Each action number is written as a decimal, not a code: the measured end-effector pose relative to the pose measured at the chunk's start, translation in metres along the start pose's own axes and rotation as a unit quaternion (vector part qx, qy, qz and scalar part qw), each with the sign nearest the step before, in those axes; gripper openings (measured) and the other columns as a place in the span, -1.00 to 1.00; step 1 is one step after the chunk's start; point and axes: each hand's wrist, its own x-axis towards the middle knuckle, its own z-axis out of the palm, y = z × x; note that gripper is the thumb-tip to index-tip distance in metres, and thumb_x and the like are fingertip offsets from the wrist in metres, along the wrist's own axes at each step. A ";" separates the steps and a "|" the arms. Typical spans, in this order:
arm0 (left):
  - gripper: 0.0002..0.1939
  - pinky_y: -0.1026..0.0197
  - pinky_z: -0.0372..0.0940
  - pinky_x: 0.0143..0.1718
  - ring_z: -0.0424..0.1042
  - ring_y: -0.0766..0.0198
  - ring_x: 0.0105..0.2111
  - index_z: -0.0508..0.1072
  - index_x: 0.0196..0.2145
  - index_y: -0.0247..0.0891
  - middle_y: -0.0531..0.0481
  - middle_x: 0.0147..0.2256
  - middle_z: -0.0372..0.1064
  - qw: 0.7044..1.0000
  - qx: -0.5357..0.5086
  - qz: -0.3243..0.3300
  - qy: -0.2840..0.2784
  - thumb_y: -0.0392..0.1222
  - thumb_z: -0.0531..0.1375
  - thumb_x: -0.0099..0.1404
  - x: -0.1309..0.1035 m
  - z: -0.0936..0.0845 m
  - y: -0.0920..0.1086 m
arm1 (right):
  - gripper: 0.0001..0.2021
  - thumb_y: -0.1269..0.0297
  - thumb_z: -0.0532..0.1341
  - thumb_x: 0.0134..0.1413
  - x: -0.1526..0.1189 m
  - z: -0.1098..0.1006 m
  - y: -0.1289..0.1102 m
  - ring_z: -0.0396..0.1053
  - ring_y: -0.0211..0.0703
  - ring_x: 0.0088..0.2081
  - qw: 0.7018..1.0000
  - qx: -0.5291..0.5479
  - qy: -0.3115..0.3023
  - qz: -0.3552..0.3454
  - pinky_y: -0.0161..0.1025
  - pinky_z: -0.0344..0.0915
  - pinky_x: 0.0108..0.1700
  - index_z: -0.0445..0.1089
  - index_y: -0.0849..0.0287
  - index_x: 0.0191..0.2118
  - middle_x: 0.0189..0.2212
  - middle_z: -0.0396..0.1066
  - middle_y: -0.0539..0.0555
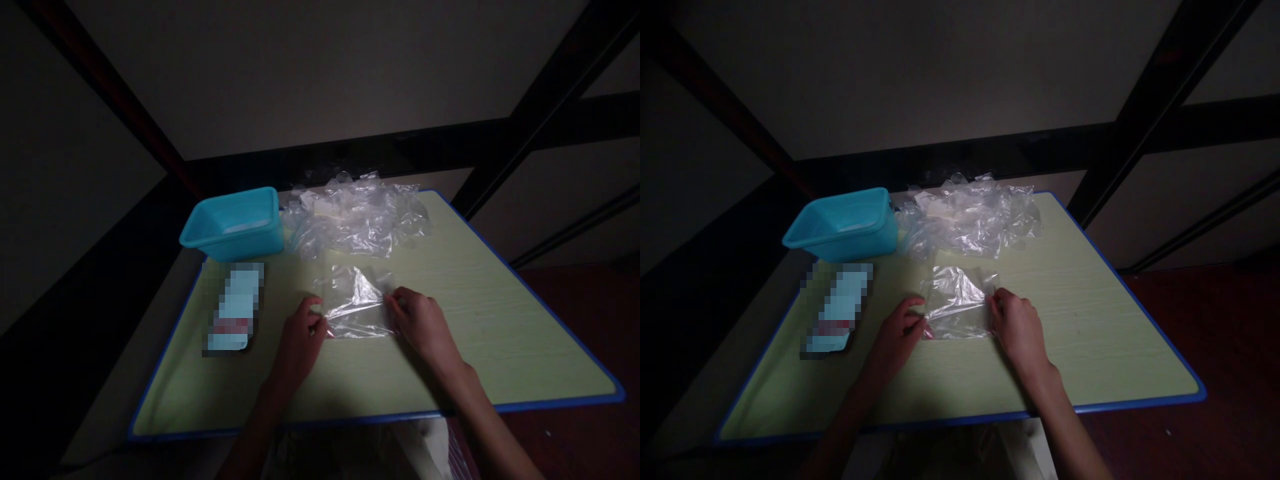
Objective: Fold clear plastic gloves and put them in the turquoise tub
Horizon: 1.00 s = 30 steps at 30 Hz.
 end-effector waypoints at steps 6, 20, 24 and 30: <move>-0.75 0.28 0.16 -0.46 0.38 0.25 -0.57 0.28 -0.21 -0.25 0.11 -0.62 0.44 1.000 -0.001 0.005 0.004 -0.31 0.04 0.10 0.000 0.000 0.000 | -0.79 0.25 0.03 0.10 -0.003 0.002 -0.002 0.35 -0.02 -0.53 1.000 -0.017 0.009 0.025 -0.25 -0.06 -0.52 0.28 0.13 -0.50 -0.62 0.39 0.18; -0.75 0.28 0.15 -0.46 0.36 0.27 -0.57 0.29 -0.20 -0.27 0.11 -0.61 0.42 0.999 -0.008 0.033 0.010 -0.28 0.02 0.12 -0.003 0.002 -0.004 | -0.57 0.00 0.14 -0.09 0.009 -0.010 0.013 0.34 -0.19 -0.60 0.914 0.358 -0.189 -0.009 -0.28 0.17 -0.57 0.10 0.19 -0.16 -0.55 0.46 0.05; -0.76 0.29 0.14 -0.48 0.36 0.28 -0.58 0.29 -0.20 -0.26 0.12 -0.61 0.42 0.999 -0.005 0.034 0.009 -0.28 0.03 0.13 -0.003 0.001 -0.004 | -0.64 0.08 0.13 -0.06 0.012 -0.009 0.015 0.37 -0.18 -0.54 0.908 0.367 -0.200 -0.030 -0.24 0.23 -0.47 0.10 0.19 -0.19 -0.55 0.43 0.03; -0.76 0.29 0.17 -0.45 0.39 0.28 -0.55 0.30 -0.21 -0.27 0.12 -0.61 0.42 0.999 -0.002 0.035 0.012 -0.30 0.02 0.12 -0.003 0.000 -0.001 | -0.81 0.25 0.05 0.05 0.014 -0.011 0.016 0.36 -0.20 -0.51 0.903 0.366 -0.218 -0.051 -0.25 0.26 -0.45 0.14 0.17 -0.20 -0.55 0.36 -0.04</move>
